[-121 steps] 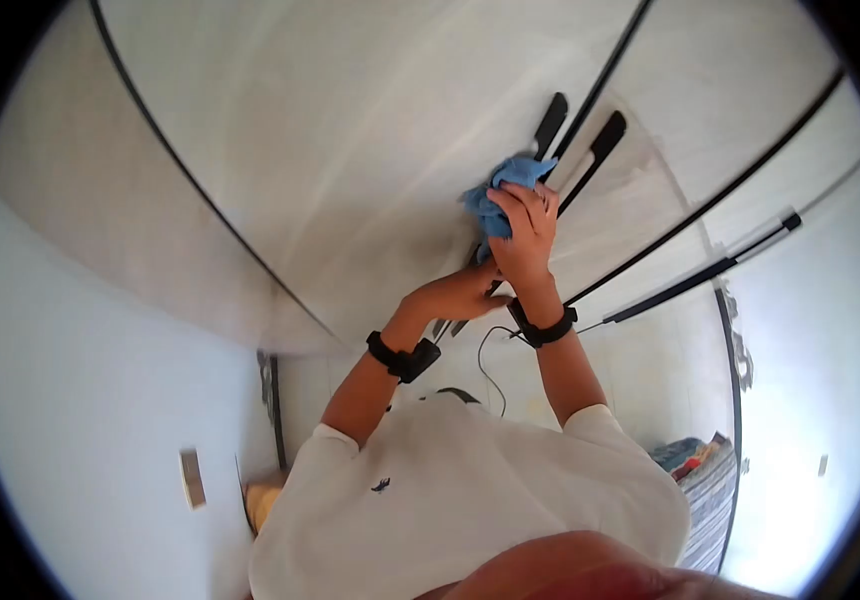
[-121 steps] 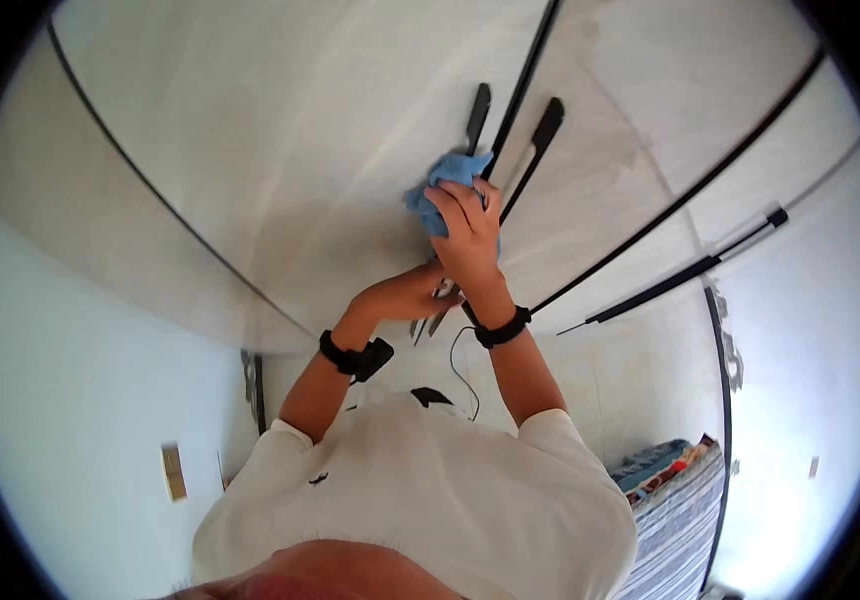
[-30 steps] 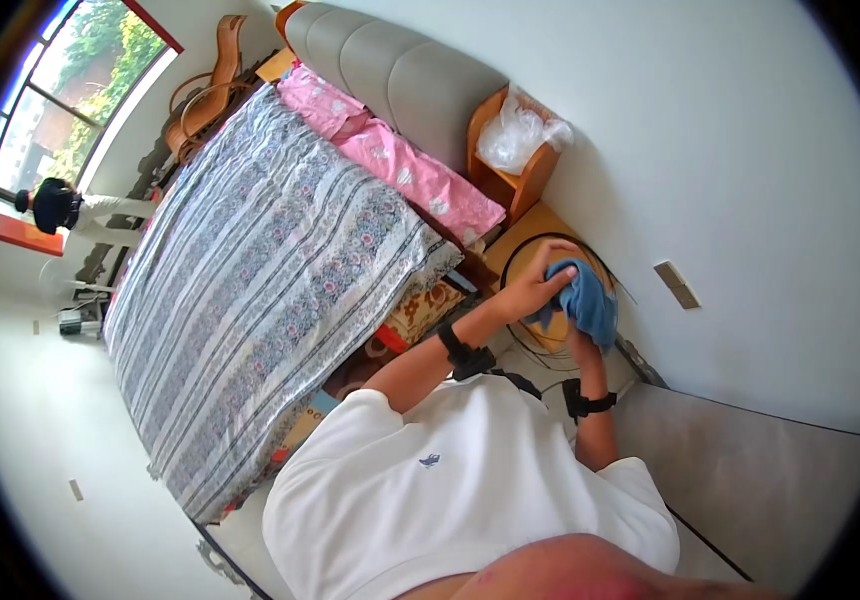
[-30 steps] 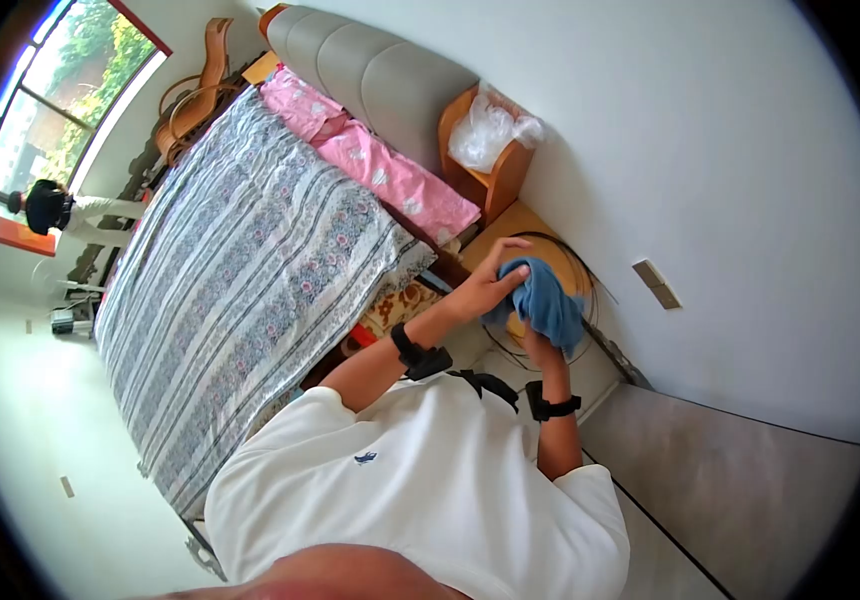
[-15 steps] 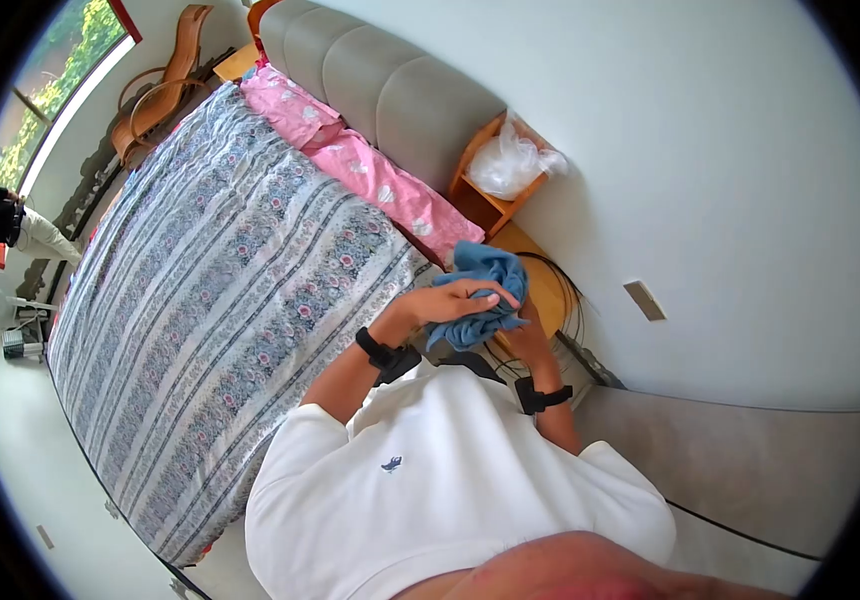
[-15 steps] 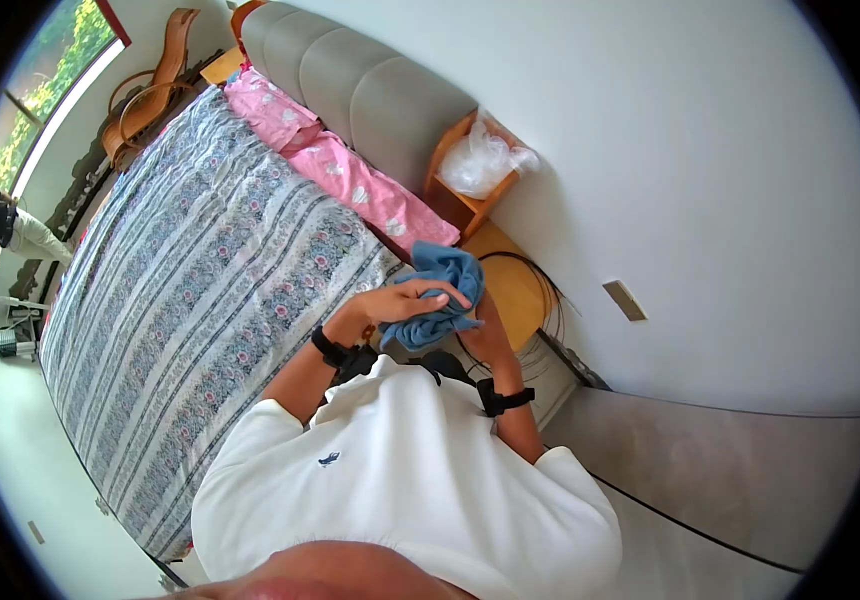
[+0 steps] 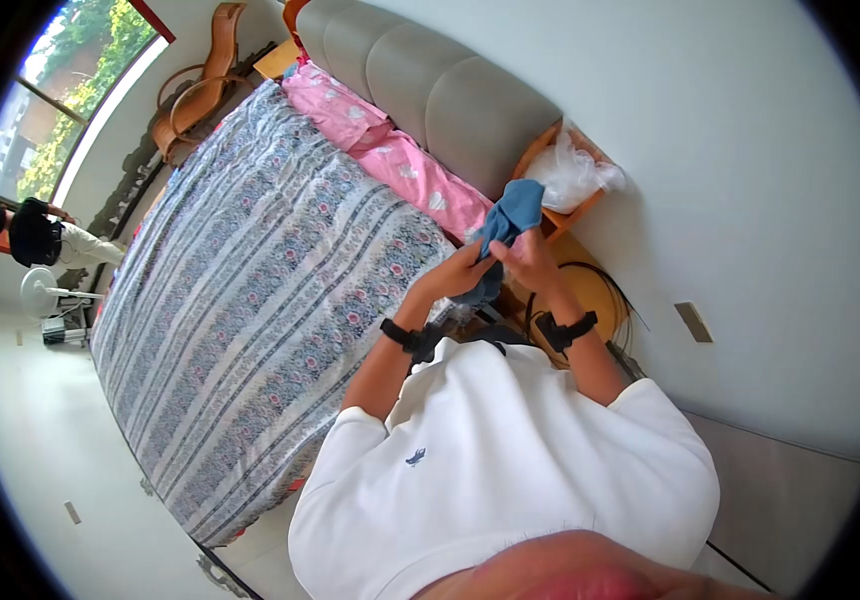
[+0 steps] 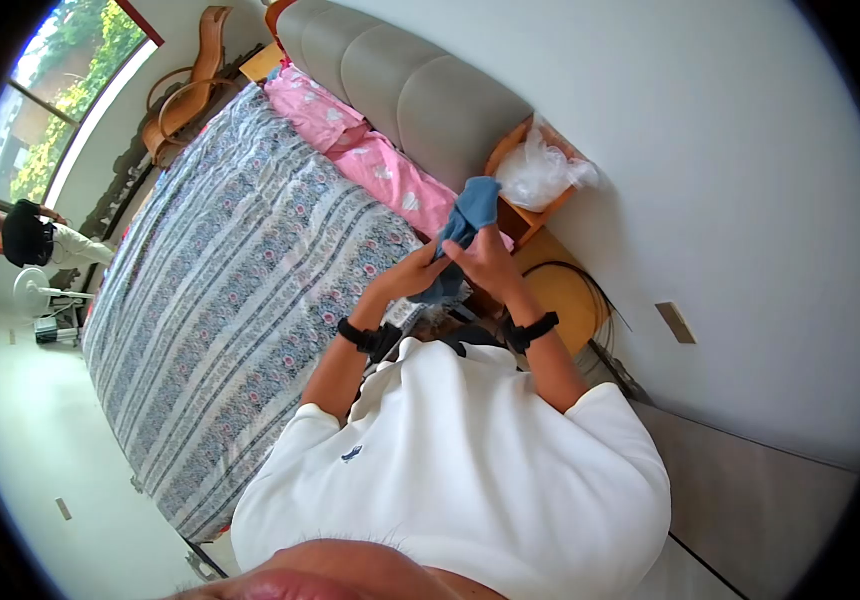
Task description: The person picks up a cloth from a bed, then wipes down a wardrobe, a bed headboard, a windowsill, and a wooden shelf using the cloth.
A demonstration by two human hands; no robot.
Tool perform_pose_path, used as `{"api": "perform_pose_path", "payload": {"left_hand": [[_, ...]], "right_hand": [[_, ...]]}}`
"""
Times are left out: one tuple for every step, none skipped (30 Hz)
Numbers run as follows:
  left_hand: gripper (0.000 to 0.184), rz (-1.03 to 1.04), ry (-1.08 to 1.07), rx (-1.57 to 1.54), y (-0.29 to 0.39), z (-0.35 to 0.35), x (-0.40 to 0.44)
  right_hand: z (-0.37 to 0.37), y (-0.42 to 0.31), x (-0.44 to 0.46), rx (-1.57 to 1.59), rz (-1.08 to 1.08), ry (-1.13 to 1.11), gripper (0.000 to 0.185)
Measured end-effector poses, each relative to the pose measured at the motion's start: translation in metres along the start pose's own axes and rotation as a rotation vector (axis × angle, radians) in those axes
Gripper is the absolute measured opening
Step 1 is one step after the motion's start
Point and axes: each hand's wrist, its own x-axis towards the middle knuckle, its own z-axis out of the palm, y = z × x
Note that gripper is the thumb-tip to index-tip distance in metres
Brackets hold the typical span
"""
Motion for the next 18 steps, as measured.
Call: {"api": "perform_pose_path", "payload": {"left_hand": [[0.043, -0.088, -0.049, 0.095, 0.003, -0.012, 0.009], [0.042, 0.066, -0.033, 0.108, 0.006, -0.022, 0.022], [0.042, 0.058, -0.038, 0.119, 0.013, -0.031, 0.036], [0.043, 0.163, 0.08, 0.118, 0.022, -0.037, 0.051], [0.046, 0.27, 0.198, 0.114, 0.031, -0.044, 0.066], [0.046, 0.263, 0.193, 0.114, 0.043, -0.051, 0.082], [0.049, 0.398, 0.309, 0.256, 0.057, -0.058, 0.098], [0.052, 0.535, 0.423, 0.396, 0.068, -0.064, 0.114], [0.052, 0.529, 0.413, 0.392, 0.076, -0.067, 0.13], [0.053, 0.509, 0.481, 0.412, 0.082, -0.069, 0.146], [0.055, 0.49, 0.548, 0.433, 0.083, -0.071, 0.161], [0.055, 0.492, 0.537, 0.434, 0.073, -0.074, 0.179], [0.053, 0.366, 0.525, 0.455, 0.055, -0.078, 0.2], [0.052, 0.239, 0.515, 0.477, 0.044, -0.084, 0.215], [0.052, 0.239, 0.513, 0.484, 0.04, -0.089, 0.224], [0.054, 0.014, 0.378, 0.447, 0.037, -0.095, 0.233], [0.056, -0.204, 0.244, 0.412, 0.035, -0.105, 0.244], [0.056, -0.195, 0.245, 0.437, 0.013, -0.107, 0.256]], "right_hand": [[-0.003, 0.004, 0.011, 0.017, -0.007, 0.008, 0.062], [-0.012, 0.007, 0.021, 0.013, 0.1, 0.046, 0.058], [-0.02, 0.006, 0.032, 0.006, 0.213, 0.082, 0.054], [-0.024, 0.001, 0.045, 0.024, 0.165, 0.252, 0.048], [-0.032, 0.0, 0.058, 0.028, 0.17, 0.254, 0.048], [-0.042, 0.0, 0.072, 0.024, 0.013, 0.344, 0.048], [-0.052, 0.001, 0.086, 0.017, -0.141, 0.435, 0.047], [-0.063, 0.001, 0.099, 0.017, -0.132, 0.441, 0.047], [-0.075, 0.003, 0.113, -0.166, -0.174, 0.366, 0.048], [-0.084, 0.009, 0.125, -0.35, -0.215, 0.287, 0.049], [-0.086, 0.02, 0.135, -0.352, -0.205, 0.294, 0.049], [-0.085, 0.033, 0.148, -0.437, -0.192, 0.282, 0.051], [-0.084, 0.051, 0.164, -0.52, -0.187, 0.273, 0.053], [-0.078, 0.083, 0.173, -0.548, -0.139, 0.239, 0.06], [-0.072, 0.117, 0.178, -0.543, -0.139, 0.243, 0.06], [-0.065, 0.149, 0.183, -0.687, -0.086, 0.121, 0.064], [-0.061, 0.167, 0.196, -0.827, -0.037, 0.005, 0.067], [-0.06, 0.158, 0.213, -0.953, 0.245, -0.4, 0.073]]}}
